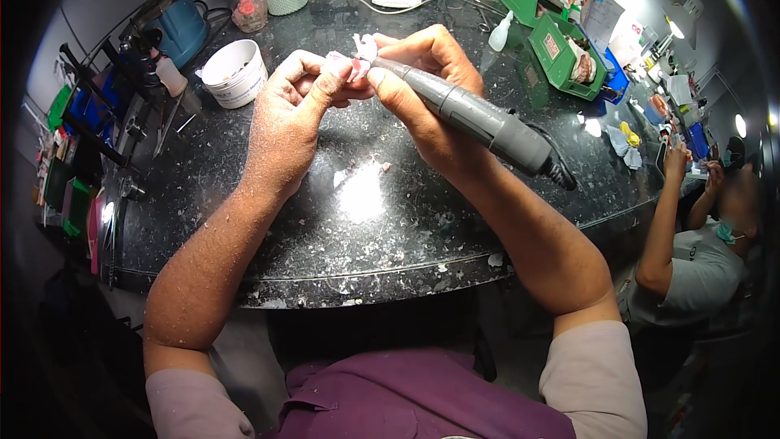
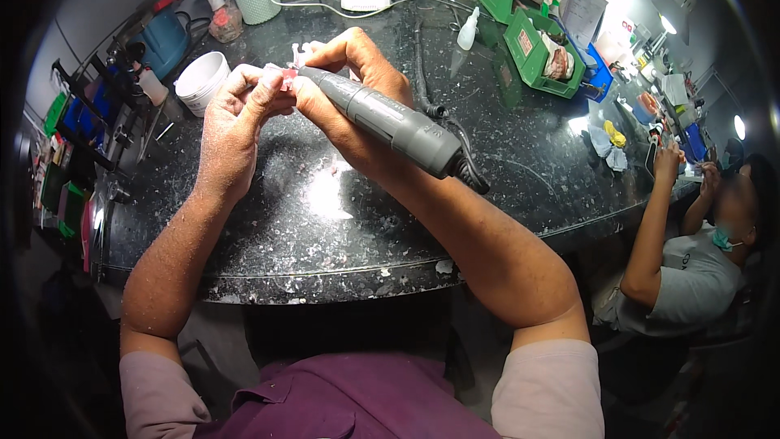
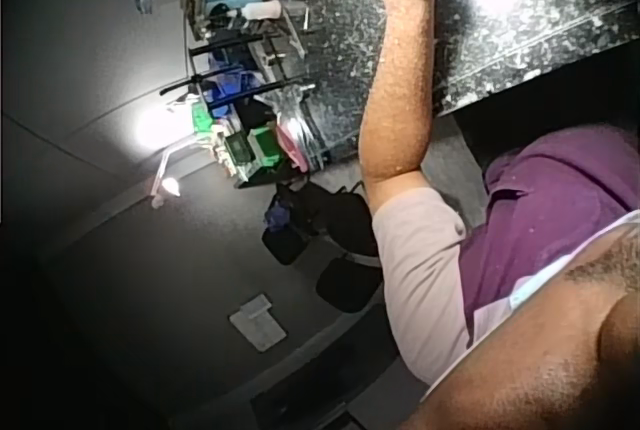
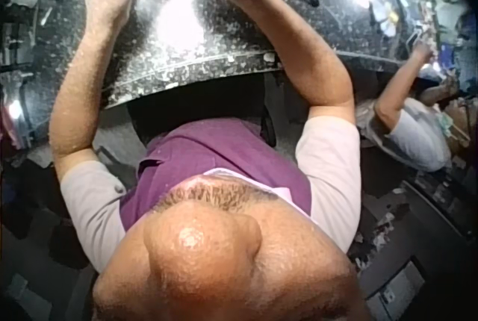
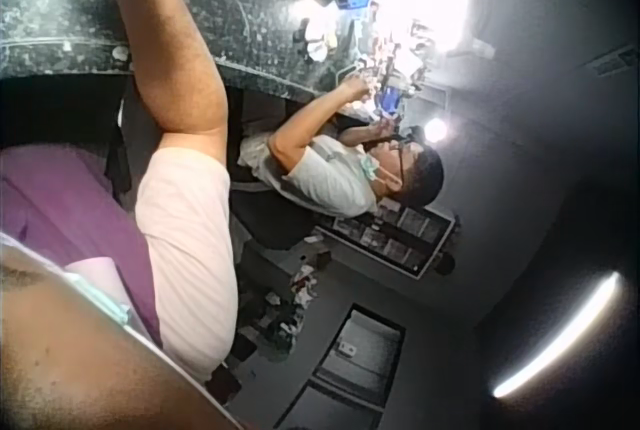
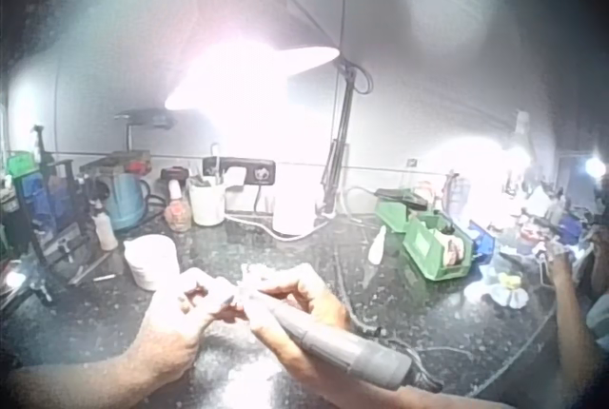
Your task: The person trims and shapes a dental prosthesis base using a handheld rotary tool, turning and repositioning the base by hand while grinding away excess material.
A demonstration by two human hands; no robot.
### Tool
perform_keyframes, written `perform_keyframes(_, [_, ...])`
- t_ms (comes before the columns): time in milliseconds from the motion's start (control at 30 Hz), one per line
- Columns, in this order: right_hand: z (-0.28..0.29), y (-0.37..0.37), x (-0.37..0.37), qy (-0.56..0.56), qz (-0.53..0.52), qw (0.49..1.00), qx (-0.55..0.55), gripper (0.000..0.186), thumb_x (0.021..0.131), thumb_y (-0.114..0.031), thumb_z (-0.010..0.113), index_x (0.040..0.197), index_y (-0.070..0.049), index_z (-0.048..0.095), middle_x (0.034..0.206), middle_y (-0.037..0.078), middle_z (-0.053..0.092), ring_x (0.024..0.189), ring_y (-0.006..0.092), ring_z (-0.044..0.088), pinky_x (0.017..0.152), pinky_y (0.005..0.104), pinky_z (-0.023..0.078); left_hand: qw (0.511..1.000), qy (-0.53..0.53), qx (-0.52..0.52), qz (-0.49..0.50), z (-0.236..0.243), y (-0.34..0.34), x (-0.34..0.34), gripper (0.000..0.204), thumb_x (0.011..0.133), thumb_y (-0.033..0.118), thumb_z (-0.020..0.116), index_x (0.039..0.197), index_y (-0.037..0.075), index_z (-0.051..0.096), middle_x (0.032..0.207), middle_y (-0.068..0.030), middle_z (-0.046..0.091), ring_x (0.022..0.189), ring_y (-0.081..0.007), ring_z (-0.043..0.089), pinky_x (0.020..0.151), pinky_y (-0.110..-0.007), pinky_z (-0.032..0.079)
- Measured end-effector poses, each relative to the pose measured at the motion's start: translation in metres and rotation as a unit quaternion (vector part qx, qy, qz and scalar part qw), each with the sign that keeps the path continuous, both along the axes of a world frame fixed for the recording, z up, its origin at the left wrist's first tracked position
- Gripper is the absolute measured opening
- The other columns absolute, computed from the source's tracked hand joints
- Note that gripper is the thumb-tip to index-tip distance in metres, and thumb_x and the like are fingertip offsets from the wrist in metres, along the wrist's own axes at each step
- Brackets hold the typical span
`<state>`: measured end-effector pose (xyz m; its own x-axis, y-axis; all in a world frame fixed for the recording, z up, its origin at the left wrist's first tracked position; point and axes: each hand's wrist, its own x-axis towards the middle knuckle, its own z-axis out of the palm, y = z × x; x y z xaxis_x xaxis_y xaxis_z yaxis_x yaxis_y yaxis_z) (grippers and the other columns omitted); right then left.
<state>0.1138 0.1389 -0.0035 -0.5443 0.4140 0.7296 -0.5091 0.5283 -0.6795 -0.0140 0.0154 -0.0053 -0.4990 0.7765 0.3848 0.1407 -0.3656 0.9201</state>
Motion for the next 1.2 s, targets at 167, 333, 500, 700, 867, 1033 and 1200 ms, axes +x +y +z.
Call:
perform_keyframes(167, [0.0011, 0.0007, 0.0010, 0.007, 0.004, 1.000, 0.008, 0.022, 0.086, -0.014, 0.073, 0.100, -0.003, 0.060, 0.100, 0.012, 0.065, 0.114, 0.0244, 0.061, 0.100, 0.0389, 0.046, 1.000, 0.004, -0.010, -0.014, 0.0005, -0.0002, 0.0010, 0.021, 0.098, 0.024, 0.060, 0.104, 0.004, 0.061, 0.103, -0.0076, 0.068, 0.095, -0.0143, 0.066, 0.089, -0.031, 0.050])
perform_keyframes(333, [0.0015, -0.0003, 0.0010, 0.000, 0.014, 1.000, 0.004, 0.023, 0.086, -0.014, 0.073, 0.101, -0.003, 0.059, 0.102, 0.012, 0.066, 0.118, 0.0259, 0.059, 0.101, 0.0393, 0.045, 1.000, -0.002, 0.012, -0.017, -0.0018, 0.0002, -0.0003, 0.020, 0.097, 0.020, 0.062, 0.104, 0.001, 0.062, 0.101, -0.0107, 0.071, 0.096, -0.0162, 0.068, 0.086, -0.029, 0.051])
perform_keyframes(500, [-0.0012, 0.0012, -0.0001, 0.014, 0.004, 1.000, 0.003, 0.023, 0.086, -0.015, 0.073, 0.100, -0.003, 0.059, 0.102, 0.012, 0.066, 0.117, 0.0260, 0.060, 0.099, 0.0388, 0.046, 0.999, -0.022, 0.021, -0.034, 0.0002, 0.0010, 0.0014, 0.020, 0.097, 0.017, 0.062, 0.105, 0.000, 0.060, 0.103, -0.0126, 0.070, 0.098, -0.0182, 0.068, 0.091, -0.032, 0.052])
perform_keyframes(700, [-0.0014, -0.0001, 0.0005, 0.018, -0.007, 1.000, -0.001, 0.024, 0.086, -0.016, 0.073, 0.101, -0.002, 0.058, 0.103, 0.012, 0.065, 0.111, 0.0224, 0.062, 0.094, 0.0357, 0.049, 0.998, -0.029, 0.032, -0.033, -0.0009, 0.0023, 0.0005, 0.019, 0.097, 0.016, 0.062, 0.106, -0.001, 0.059, 0.107, -0.0152, 0.069, 0.101, -0.0205, 0.068, 0.094, -0.035, 0.052])
perform_keyframes(867, [0.0018, -0.0045, 0.0039, 0.020, -0.018, 1.000, 0.004, 0.026, 0.086, -0.016, 0.072, 0.103, -0.002, 0.058, 0.103, 0.013, 0.064, 0.107, 0.0189, 0.063, 0.091, 0.0336, 0.051, 0.996, -0.047, 0.053, -0.046, 0.0001, 0.0015, 0.0007, 0.019, 0.097, 0.015, 0.062, 0.106, -0.001, 0.059, 0.108, -0.0162, 0.069, 0.103, -0.0215, 0.068, 0.095, -0.035, 0.052])
perform_keyframes(1033, [-0.0009, -0.0003, 0.0006, 0.042, -0.013, 0.998, 0.037, 0.027, 0.085, -0.017, 0.072, 0.103, -0.002, 0.059, 0.105, 0.015, 0.065, 0.110, 0.0228, 0.064, 0.093, 0.0359, 0.050, 0.996, -0.053, 0.055, -0.051, 0.0010, 0.0023, 0.0046, 0.017, 0.096, 0.013, 0.063, 0.105, -0.001, 0.059, 0.109, -0.0155, 0.069, 0.103, -0.0213, 0.068, 0.095, -0.035, 0.052])
perform_keyframes(1200, [-0.0032, -0.0030, -0.0037, 0.054, -0.005, 0.998, 0.017, 0.027, 0.084, -0.018, 0.073, 0.102, -0.002, 0.060, 0.104, 0.015, 0.065, 0.111, 0.0262, 0.064, 0.094, 0.0381, 0.050, 0.998, -0.027, 0.043, -0.031, 0.0008, -0.0004, 0.0051, 0.012, 0.095, 0.009, 0.063, 0.101, -0.001, 0.060, 0.109, -0.0147, 0.069, 0.103, -0.0197, 0.067, 0.095, -0.033, 0.052])
